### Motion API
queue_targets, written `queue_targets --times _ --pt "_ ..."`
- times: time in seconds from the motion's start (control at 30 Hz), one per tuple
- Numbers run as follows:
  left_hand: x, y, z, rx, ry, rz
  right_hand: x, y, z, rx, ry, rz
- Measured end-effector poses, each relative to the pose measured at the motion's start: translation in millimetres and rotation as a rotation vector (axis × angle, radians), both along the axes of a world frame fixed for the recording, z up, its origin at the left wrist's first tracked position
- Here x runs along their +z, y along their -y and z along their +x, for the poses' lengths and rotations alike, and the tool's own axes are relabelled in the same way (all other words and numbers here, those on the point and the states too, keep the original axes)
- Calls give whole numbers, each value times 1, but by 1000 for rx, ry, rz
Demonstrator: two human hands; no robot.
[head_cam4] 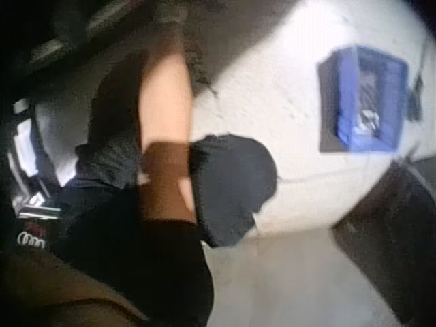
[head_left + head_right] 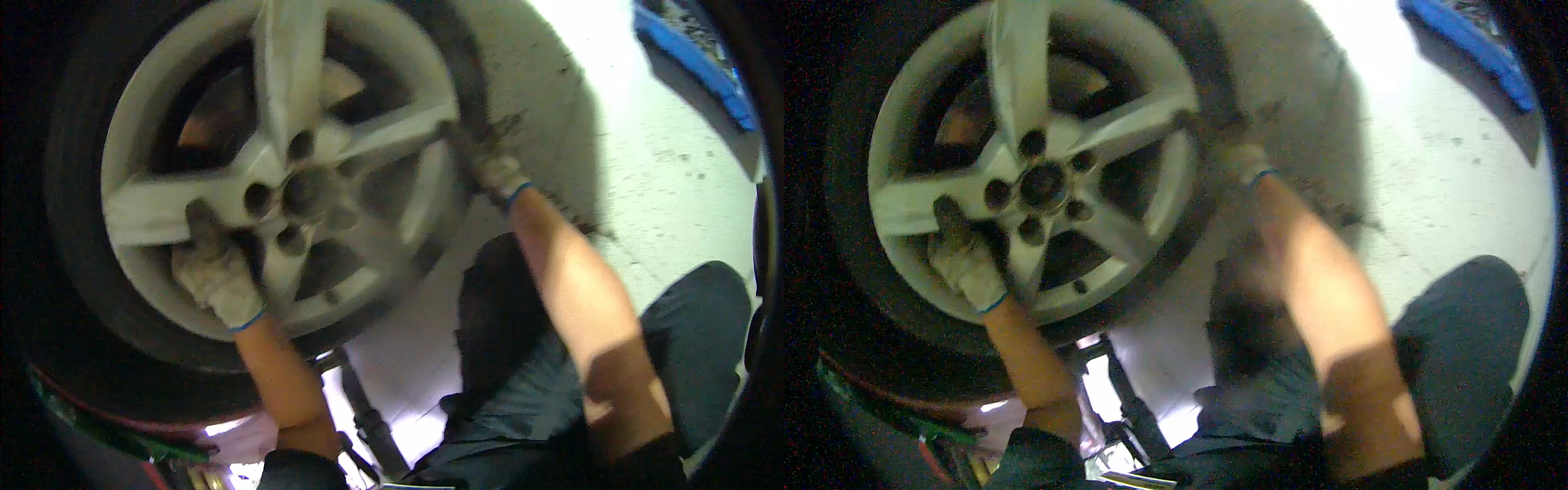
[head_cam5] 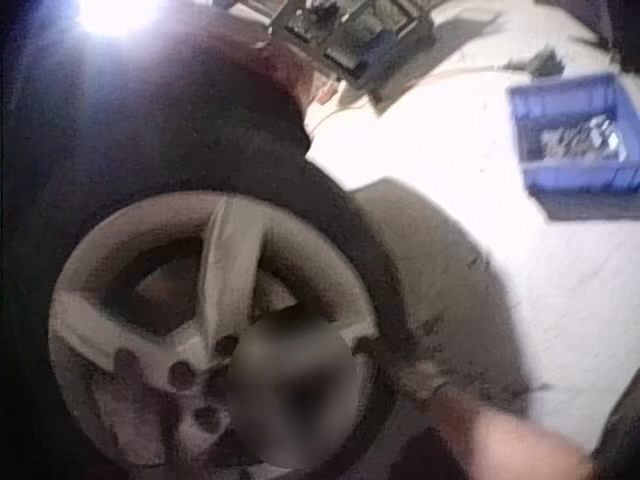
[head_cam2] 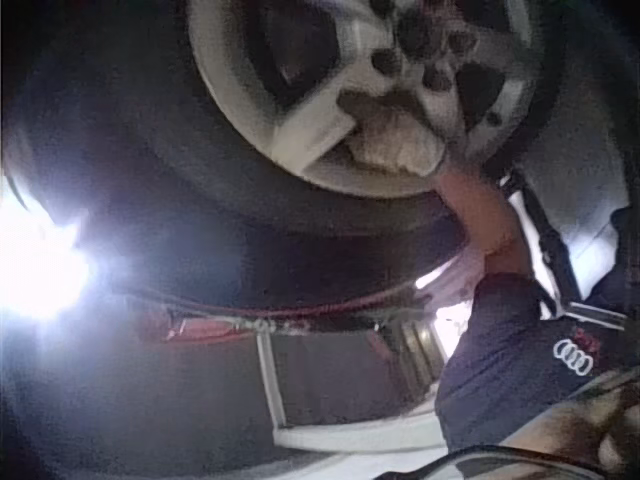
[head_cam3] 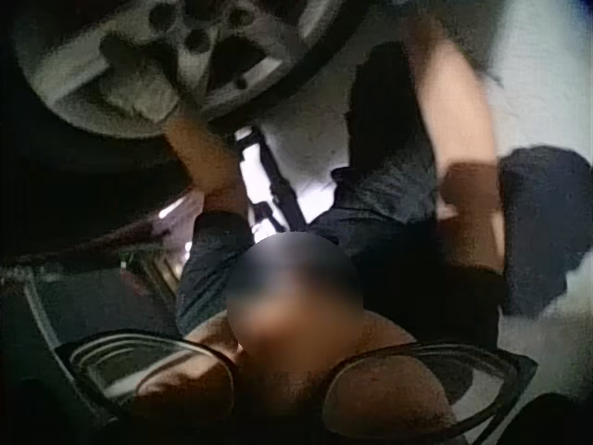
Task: The person lifts a car wheel and mounts it onto the hub of a red car. They then insert lug nuts by hand and tighten them with a pneumatic impact wrench. Finally, they use a pneumatic impact wrench to tighten the lug nuts further.
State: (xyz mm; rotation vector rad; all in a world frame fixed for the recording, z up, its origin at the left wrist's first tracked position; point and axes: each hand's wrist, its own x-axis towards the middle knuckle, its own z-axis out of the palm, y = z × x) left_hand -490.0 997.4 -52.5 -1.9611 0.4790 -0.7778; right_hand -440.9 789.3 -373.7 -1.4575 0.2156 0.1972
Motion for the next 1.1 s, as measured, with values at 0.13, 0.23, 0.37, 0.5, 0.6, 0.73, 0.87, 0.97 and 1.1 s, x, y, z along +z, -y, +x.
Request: queue_targets --times 0.13,0.23,0.37,0.5,0.6,0.73,0.87,0.97,1.1 --pt "12 -29 -16 88 43 200 -8 14 9 359 57 84" --pt "8 -54 -10 139 37 -223 -2 23 10 245 111 169" --pt "4 -54 -5 238 25 -539 15 47 16 404 8 -57" --pt "13 -17 -20 369 -27 -1088 26 57 8 527 -97 -218" --pt "18 13 -17 393 -45 -787 25 74 21 619 -180 -362" --pt "21 35 -17 473 5 -1126 35 155 83 619 -39 -855" --pt "23 38 -15 632 -28 -1185 53 315 96 49 -218 -898" --pt "20 30 -12 578 -93 -783 49 413 26 59 -345 -1267" --pt "12 12 -9 718 -38 -854 42 453 -67 129 -544 -1185"
